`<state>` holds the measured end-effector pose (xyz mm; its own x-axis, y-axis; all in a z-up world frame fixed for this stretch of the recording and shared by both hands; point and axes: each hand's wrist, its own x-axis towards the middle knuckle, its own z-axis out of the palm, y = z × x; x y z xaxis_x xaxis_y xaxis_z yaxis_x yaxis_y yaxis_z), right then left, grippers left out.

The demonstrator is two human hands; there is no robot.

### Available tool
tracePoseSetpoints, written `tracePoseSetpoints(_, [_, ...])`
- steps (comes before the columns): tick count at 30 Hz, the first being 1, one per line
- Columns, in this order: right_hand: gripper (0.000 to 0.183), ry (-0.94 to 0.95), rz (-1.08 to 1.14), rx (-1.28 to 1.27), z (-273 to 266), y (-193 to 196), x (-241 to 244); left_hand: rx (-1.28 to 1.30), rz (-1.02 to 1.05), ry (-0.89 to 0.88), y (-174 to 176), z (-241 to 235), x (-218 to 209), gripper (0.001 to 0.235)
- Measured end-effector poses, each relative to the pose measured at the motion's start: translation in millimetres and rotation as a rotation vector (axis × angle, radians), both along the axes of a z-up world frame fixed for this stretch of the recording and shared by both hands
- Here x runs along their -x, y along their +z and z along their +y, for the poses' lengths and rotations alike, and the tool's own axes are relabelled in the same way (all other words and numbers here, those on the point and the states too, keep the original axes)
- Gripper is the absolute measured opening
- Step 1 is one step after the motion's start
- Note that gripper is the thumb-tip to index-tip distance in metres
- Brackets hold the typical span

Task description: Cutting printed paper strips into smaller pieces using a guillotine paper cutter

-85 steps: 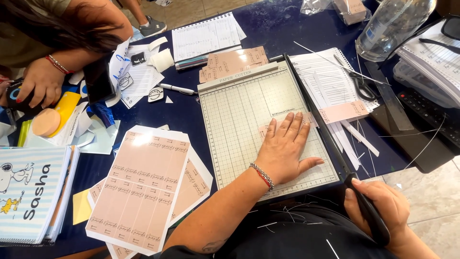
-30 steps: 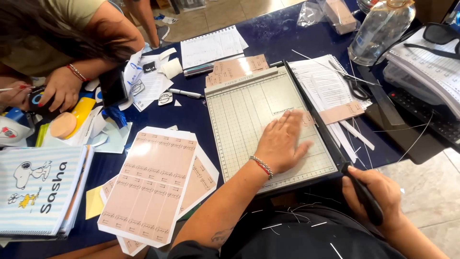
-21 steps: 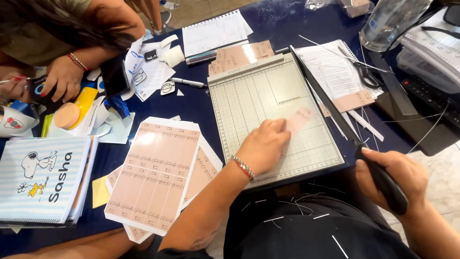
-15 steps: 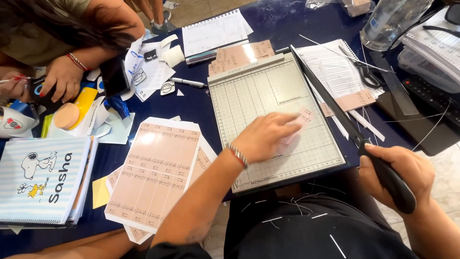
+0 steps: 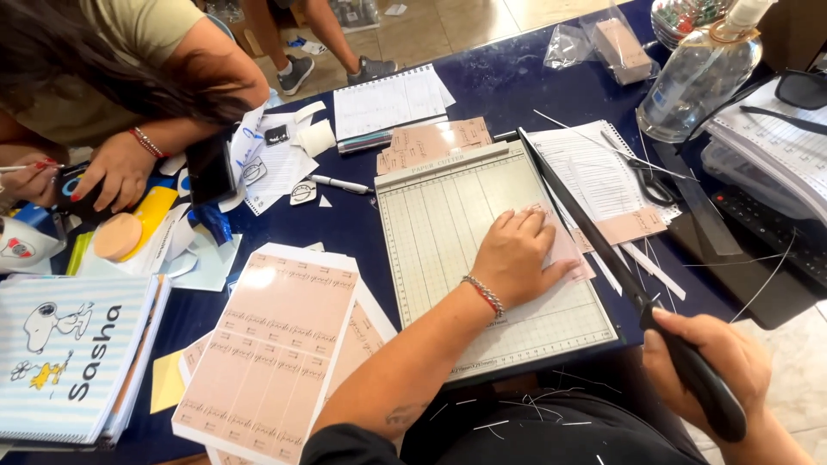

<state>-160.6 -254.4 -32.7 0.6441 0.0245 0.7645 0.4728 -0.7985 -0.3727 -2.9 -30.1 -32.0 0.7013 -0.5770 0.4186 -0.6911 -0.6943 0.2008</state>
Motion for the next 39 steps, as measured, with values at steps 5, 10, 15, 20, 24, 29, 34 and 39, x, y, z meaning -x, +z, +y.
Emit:
tracePoseSetpoints(5, [0.017,0.033,-0.003,-0.003,1,-9,1,-0.013,0.168,-0.043,-3,8,-5,0.067])
tracePoseSetpoints(10, [0.02,0.047,-0.032,-0.015,4,-12,3,-0.033,0.191,-0.042,-3,6,-6,0.069])
tracePoseSetpoints(15, [0.019,0.062,-0.063,-0.063,11,-7,2,-0.009,0.166,-0.041,-5,6,-6,0.069])
tracePoseSetpoints(20, [0.02,0.067,-0.074,-0.04,6,-18,3,-0.038,0.171,-0.033,-4,5,-6,0.071])
tracePoseSetpoints(24, [0.02,0.052,-0.053,-0.02,3,-27,6,-0.022,0.134,-0.028,-8,5,-6,0.07])
tracePoseSetpoints(29, [0.019,0.055,-0.044,-0.027,4,-27,7,-0.019,0.133,-0.031,-8,5,-5,0.07])
tracePoseSetpoints(34, [0.019,0.081,-0.019,-0.022,4,-20,7,-0.019,0.109,-0.025,-10,4,-6,0.07])
tracePoseSetpoints(39, [0.02,0.071,-0.041,-0.011,2,-21,7,-0.019,0.116,-0.028,-8,5,-5,0.071])
